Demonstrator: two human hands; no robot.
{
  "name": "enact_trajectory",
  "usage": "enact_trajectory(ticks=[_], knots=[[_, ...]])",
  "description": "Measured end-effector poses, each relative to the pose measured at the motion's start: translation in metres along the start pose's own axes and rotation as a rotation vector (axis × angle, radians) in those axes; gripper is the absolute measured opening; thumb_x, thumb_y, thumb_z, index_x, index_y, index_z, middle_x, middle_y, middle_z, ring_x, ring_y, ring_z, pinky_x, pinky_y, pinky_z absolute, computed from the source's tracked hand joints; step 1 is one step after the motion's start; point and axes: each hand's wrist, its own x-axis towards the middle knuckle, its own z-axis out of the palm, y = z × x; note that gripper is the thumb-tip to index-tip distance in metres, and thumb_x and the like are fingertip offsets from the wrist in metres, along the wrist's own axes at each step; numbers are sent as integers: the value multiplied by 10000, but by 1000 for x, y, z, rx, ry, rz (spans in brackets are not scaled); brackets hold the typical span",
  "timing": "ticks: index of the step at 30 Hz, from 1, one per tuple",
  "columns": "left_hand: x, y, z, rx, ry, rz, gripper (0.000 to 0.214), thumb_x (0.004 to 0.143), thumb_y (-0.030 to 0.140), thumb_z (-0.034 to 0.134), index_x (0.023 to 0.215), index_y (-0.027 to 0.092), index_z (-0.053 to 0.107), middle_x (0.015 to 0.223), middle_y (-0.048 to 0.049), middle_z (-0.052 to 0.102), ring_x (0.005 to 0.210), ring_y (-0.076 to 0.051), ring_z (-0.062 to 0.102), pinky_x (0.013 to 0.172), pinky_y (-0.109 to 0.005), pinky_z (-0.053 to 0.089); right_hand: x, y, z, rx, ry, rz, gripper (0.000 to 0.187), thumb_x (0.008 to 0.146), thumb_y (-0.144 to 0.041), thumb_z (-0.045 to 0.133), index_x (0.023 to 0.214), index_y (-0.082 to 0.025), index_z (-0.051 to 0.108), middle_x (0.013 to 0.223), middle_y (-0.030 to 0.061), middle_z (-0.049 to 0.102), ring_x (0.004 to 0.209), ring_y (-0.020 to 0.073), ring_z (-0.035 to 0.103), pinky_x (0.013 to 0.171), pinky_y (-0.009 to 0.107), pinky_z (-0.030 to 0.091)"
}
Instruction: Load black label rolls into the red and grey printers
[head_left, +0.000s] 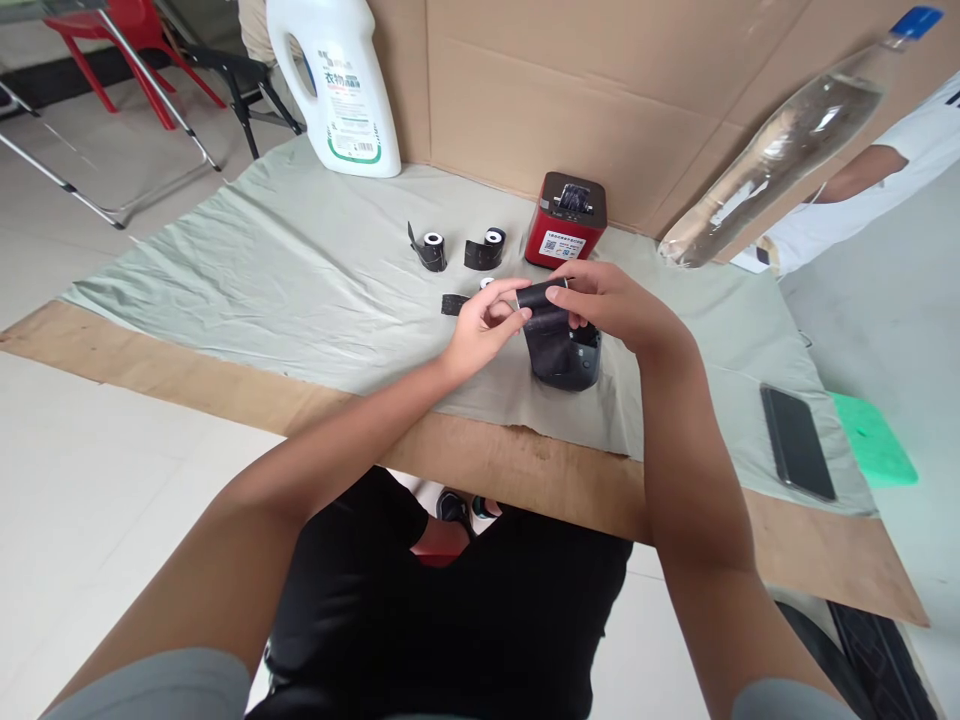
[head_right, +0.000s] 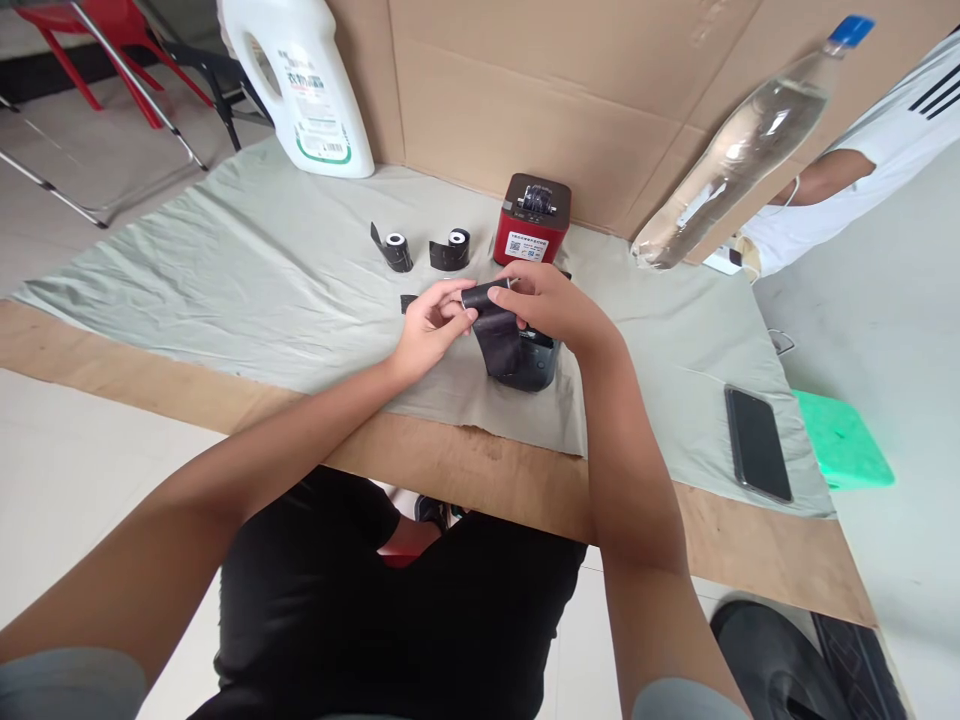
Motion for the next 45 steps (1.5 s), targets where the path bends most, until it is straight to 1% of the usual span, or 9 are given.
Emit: enact_trajectory(ticks=[4,8,12,18,26,29,33,41,45], knots=[[0,0,0,-59,-26,-50,504,887,615,770,1172,210,676,670,66,587,532,-72,560,536,-222,448,0,-3,3,59,29,-55,257,880,-426,721,1092,-280,730,800,3,654,796,212,621,722,353,467],[1,1,0,-83,3,-2,525,843,570,837,1187,215,660,771,52,652,549,-60,578,523,-212,446,2,-2,6,95,49,-11,212,892,-421,718,1029,-260,731,712,-9,616,722,192,582,676,339,438],[2,4,-2,-90,-18,-71,519,889,648,750,1128,196,663,653,65,600,507,-71,566,512,-216,451,6,3,10,206,29,-109,193,853,-325,764,1024,-248,720,771,-1,665,729,190,603,682,341,452],[1,2,0,-87,20,-51,580,789,610,864,1163,249,606,961,20,695,554,-41,585,492,-198,438,9,5,14,218,87,-59,200,874,-306,741,1069,-261,740,706,-6,639,652,183,595,616,331,440],[-1,-4,-6,104,-19,8,532,804,600,853,1067,223,584,854,38,667,556,-45,514,552,-203,431,7,-3,17,220,121,-34,346,811,-218,699,1144,-262,784,784,4,667,722,182,595,640,331,476],[5,1,-15,286,-147,148,541,771,592,883,1063,217,623,1153,-64,721,752,-102,628,610,-224,444,6,-2,16,208,109,-36,385,813,-186,656,1164,-273,786,886,14,704,873,209,637,782,359,526],[9,4,-21,389,-284,280,638,850,619,806,1333,266,585,1429,-121,640,970,-181,684,725,-284,502,8,0,15,197,61,-50,387,788,-169,659,1135,-298,771,1013,19,718,1058,247,650,877,375,546],[14,-7,-26,433,-134,355,822,830,703,784,1468,311,443,1299,-81,647,786,-109,607,707,-281,495,9,6,14,243,42,-15,422,727,-169,693,1141,-249,709,807,-3,698,701,191,599,653,347,476],[16,-8,-28,440,-121,372,838,824,724,776,1463,313,423,1278,-72,640,758,-95,568,726,-282,492,11,8,19,151,152,-12,374,717,-144,665,1080,-234,672,736,-21,676,623,168,554,647,343,446]])
